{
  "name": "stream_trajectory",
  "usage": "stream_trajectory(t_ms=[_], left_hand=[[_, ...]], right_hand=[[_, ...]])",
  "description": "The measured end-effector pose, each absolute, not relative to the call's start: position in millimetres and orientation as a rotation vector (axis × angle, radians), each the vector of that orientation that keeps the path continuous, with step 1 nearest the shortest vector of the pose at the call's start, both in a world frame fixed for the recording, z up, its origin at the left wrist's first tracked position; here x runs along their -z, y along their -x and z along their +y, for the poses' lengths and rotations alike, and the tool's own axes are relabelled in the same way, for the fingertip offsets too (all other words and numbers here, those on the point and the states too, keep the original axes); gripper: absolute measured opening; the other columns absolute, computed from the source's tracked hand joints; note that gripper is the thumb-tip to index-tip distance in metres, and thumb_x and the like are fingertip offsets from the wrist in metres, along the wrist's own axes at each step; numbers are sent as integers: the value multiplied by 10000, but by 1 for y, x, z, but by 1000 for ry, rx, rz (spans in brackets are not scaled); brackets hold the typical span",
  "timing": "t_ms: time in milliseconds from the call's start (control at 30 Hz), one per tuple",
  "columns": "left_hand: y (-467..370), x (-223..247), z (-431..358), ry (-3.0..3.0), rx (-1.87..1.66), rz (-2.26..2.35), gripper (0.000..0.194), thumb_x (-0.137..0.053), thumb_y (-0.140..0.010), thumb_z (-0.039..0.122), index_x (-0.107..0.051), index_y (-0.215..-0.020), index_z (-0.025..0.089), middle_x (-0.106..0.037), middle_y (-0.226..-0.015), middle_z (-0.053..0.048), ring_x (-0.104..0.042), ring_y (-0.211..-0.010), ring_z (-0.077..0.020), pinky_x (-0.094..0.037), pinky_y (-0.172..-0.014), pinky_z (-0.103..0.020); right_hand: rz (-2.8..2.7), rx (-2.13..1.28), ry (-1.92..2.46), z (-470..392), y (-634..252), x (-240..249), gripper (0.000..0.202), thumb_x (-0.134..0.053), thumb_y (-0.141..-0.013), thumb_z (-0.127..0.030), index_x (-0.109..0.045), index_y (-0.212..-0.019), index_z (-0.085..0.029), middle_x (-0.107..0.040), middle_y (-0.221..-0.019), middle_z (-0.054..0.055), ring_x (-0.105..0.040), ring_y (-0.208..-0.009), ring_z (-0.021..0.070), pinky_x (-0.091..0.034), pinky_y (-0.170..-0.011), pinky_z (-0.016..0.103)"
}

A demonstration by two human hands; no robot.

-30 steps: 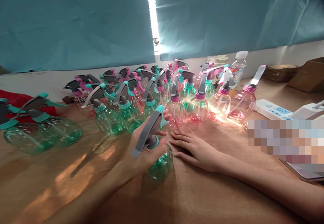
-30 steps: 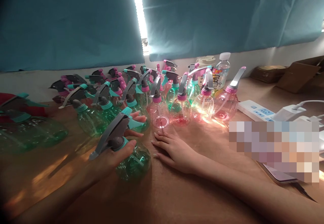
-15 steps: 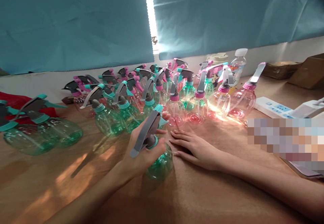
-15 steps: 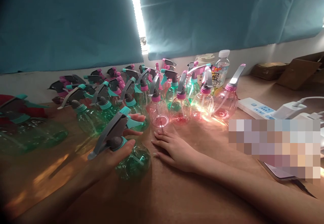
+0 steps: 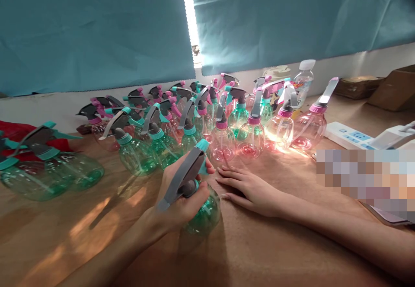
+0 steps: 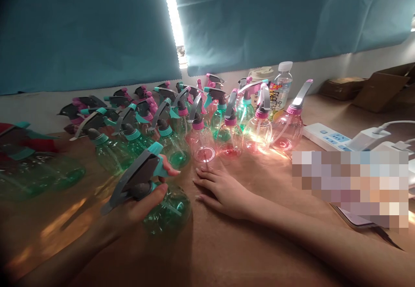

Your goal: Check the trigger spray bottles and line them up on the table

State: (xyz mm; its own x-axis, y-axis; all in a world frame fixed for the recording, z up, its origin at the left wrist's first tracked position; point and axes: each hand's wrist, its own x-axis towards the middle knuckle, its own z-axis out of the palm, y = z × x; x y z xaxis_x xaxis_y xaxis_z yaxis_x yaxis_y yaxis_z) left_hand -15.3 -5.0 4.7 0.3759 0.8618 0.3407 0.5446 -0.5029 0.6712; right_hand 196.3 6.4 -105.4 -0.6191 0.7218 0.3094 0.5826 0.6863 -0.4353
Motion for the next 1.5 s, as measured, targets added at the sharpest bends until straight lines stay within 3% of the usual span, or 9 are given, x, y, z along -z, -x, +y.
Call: stream_trajectory(t_ms=[133,300,500,700,900,1133,1233,1400,1500], left_hand=[[13,-7,-4,-2155,-978,1165,166,-513,-698,187,-581,-846,215,-668,-813,-2,-625,-660,-138,-556,-676,-259],[8,-3,1,-2086,-1002,1044,385,-506,-692,160,-614,-1056,229,-700,-1042,-33,-665,-971,-201,-559,-841,-315],[13,6,2,-2143,-1041,1040,407,-525,-756,207,-574,-1161,217,-658,-1187,-45,-678,-847,-158,-575,-764,-293],[15,13,3,-2137,-1035,1106,412,-531,-801,283,-557,-1206,209,-700,-980,-34,-677,-701,-151,-560,-568,-248],[12,7,1,-2146,-1087,962,431,-537,-797,195,-582,-1223,240,-661,-1201,-60,-657,-1059,-221,-592,-821,-321],[17,17,2,-2088,-1036,1129,466,-547,-797,297,-556,-1256,218,-710,-918,-34,-646,-623,-140,-552,-527,-248],[18,19,2,-2076,-1028,1153,446,-545,-803,305,-567,-1239,216,-705,-870,-30,-611,-546,-131,-547,-502,-263],[14,9,1,-2108,-1030,1045,527,-553,-778,224,-541,-1304,256,-662,-1209,-63,-663,-1006,-233,-598,-772,-333],[12,6,0,-2102,-1021,1046,549,-544,-771,200,-534,-1317,258,-616,-1312,-57,-673,-975,-216,-590,-780,-326]], right_hand=[[-2423,-400,1010,6,-196,105,490,-453,-973,-452,-525,-1373,-179,-478,-1454,114,-416,-1359,279,-352,-1127,491],[-2442,-384,1023,5,-196,104,488,-443,-978,-442,-537,-1360,-152,-488,-1444,123,-416,-1359,280,-352,-1128,487],[-2454,-398,1041,4,-196,102,476,-460,-973,-427,-543,-1355,-156,-477,-1454,119,-413,-1361,277,-347,-1132,479],[-2430,-433,1046,4,-196,101,464,-482,-964,-418,-543,-1356,-177,-476,-1457,113,-410,-1363,285,-348,-1126,505],[-2442,-417,1034,4,-196,101,480,-462,-972,-425,-541,-1357,-149,-473,-1455,131,-405,-1365,288,-342,-1130,500],[-2411,-427,1030,4,-197,103,477,-469,-969,-438,-530,-1370,-187,-476,-1454,117,-407,-1365,283,-342,-1129,503],[-2430,-426,1038,4,-196,102,485,-460,-971,-437,-530,-1369,-169,-463,-1462,125,-404,-1367,287,-342,-1128,506],[-2413,-437,1043,4,-196,101,468,-467,-968,-434,-532,-1368,-200,-469,-1459,112,-401,-1369,287,-346,-1122,517],[-2429,-428,1046,4,-196,101,466,-469,-969,-429,-528,-1372,-203,-466,-1464,104,-398,-1371,281,-340,-1129,505]])
